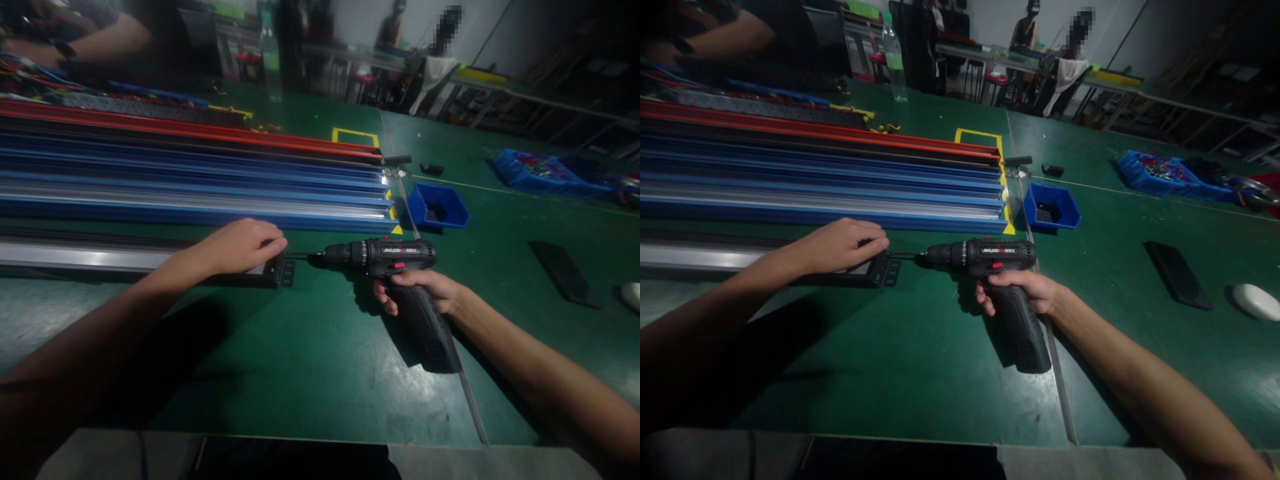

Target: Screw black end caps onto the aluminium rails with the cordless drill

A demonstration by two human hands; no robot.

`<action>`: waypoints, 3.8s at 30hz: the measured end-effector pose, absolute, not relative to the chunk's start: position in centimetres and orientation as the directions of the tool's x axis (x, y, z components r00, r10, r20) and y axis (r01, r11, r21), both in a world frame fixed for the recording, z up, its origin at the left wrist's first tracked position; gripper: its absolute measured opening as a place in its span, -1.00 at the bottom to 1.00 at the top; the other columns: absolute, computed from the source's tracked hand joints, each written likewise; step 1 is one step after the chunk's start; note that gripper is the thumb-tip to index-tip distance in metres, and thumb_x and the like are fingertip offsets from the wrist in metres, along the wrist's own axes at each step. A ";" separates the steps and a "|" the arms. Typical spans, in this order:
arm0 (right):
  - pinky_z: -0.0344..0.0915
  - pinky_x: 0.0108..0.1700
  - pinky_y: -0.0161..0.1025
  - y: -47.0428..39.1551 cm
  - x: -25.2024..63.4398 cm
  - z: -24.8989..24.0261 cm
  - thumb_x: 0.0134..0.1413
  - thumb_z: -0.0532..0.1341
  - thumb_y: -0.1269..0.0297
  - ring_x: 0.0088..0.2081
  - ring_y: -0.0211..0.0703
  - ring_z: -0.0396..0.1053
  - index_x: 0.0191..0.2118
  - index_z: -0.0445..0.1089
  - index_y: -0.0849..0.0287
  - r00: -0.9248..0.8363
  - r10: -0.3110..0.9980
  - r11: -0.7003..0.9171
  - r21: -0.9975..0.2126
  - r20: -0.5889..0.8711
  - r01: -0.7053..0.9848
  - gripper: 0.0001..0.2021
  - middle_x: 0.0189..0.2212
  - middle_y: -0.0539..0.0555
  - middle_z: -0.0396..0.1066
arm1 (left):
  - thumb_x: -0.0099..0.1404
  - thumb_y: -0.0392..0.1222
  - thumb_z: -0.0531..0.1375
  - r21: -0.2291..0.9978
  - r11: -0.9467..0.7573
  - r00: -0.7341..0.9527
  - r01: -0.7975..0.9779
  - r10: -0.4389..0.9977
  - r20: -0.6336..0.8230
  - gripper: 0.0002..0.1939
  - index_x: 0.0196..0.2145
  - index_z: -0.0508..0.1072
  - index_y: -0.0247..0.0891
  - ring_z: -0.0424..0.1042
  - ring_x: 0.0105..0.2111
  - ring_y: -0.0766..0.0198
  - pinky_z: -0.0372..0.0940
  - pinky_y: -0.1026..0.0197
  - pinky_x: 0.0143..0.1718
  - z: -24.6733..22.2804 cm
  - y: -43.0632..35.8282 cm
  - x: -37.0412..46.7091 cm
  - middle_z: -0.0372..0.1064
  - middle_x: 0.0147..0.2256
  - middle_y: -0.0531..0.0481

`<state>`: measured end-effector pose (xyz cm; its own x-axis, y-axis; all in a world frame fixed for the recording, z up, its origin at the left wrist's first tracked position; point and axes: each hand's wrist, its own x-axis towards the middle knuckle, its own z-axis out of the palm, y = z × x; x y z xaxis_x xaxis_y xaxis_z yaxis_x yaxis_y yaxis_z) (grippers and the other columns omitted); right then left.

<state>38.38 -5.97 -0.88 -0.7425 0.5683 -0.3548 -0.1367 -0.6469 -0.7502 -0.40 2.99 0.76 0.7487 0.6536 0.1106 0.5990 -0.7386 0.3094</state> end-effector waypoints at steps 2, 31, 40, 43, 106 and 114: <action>0.47 -0.23 -0.33 -5.9 38.4 -0.8 0.24 0.36 0.18 -0.29 -0.22 0.57 -0.13 0.54 0.38 -0.741 0.568 -0.646 -0.752 -0.359 -0.131 -0.70 -0.24 0.16 0.57 | 0.50 0.06 -0.02 0.305 -0.740 0.751 0.600 0.652 0.106 -0.55 -0.36 0.50 -0.21 0.43 -0.38 0.23 0.19 0.20 -0.33 0.7 3.0 -0.4 0.49 -0.37 -0.01; 0.49 -0.21 -0.32 -6.0 38.4 -1.0 0.22 0.37 0.18 -0.32 -0.24 0.54 -0.12 0.55 0.37 -0.730 0.584 -0.647 -0.747 -0.357 -0.153 -0.71 -0.25 0.15 0.57 | 0.48 0.07 -0.02 0.331 -0.714 0.736 0.616 0.672 0.080 -0.54 -0.36 0.51 -0.22 0.40 -0.37 0.21 0.16 0.17 -0.31 0.9 2.9 -0.3 0.49 -0.36 -0.03; 0.49 -0.23 -0.34 -5.9 38.2 -0.8 0.21 0.39 0.20 -0.33 -0.22 0.56 -0.16 0.56 0.40 -0.740 0.563 -0.673 -0.723 -0.367 -0.153 -0.71 -0.29 0.15 0.57 | 0.50 0.09 -0.04 0.311 -0.727 0.743 0.612 0.663 0.087 -0.52 -0.38 0.48 -0.23 0.38 -0.40 0.23 0.15 0.18 -0.32 0.8 3.0 -0.3 0.45 -0.39 -0.02; 0.49 -0.22 -0.33 -6.0 38.3 -0.8 0.21 0.39 0.20 -0.32 -0.22 0.55 -0.15 0.55 0.40 -0.739 0.566 -0.677 -0.718 -0.367 -0.163 -0.71 -0.28 0.16 0.56 | 0.49 0.07 -0.03 0.310 -0.724 0.739 0.617 0.668 0.089 -0.53 -0.38 0.50 -0.23 0.39 -0.40 0.23 0.15 0.19 -0.33 0.9 2.9 -0.3 0.46 -0.39 -0.02; 0.48 -0.17 -0.29 -5.9 38.2 -1.0 0.23 0.36 0.21 -0.27 -0.19 0.57 -0.08 0.52 0.40 -0.748 0.569 -0.658 -0.735 -0.342 -0.164 -0.69 -0.21 0.19 0.58 | 0.50 0.06 -0.04 0.297 -0.734 0.750 0.610 0.656 0.082 -0.54 -0.38 0.48 -0.22 0.40 -0.39 0.23 0.15 0.18 -0.34 0.9 3.0 -0.3 0.46 -0.39 -0.02; 0.48 -0.17 -0.29 -5.9 38.1 -1.0 0.24 0.35 0.19 -0.27 -0.18 0.58 -0.09 0.53 0.39 -0.752 0.574 -0.638 -0.752 -0.323 -0.164 -0.69 -0.21 0.19 0.58 | 0.49 0.06 -0.03 0.295 -0.733 0.747 0.613 0.659 0.087 -0.54 -0.38 0.50 -0.22 0.42 -0.39 0.23 0.17 0.19 -0.34 1.0 3.0 -0.3 0.48 -0.38 -0.03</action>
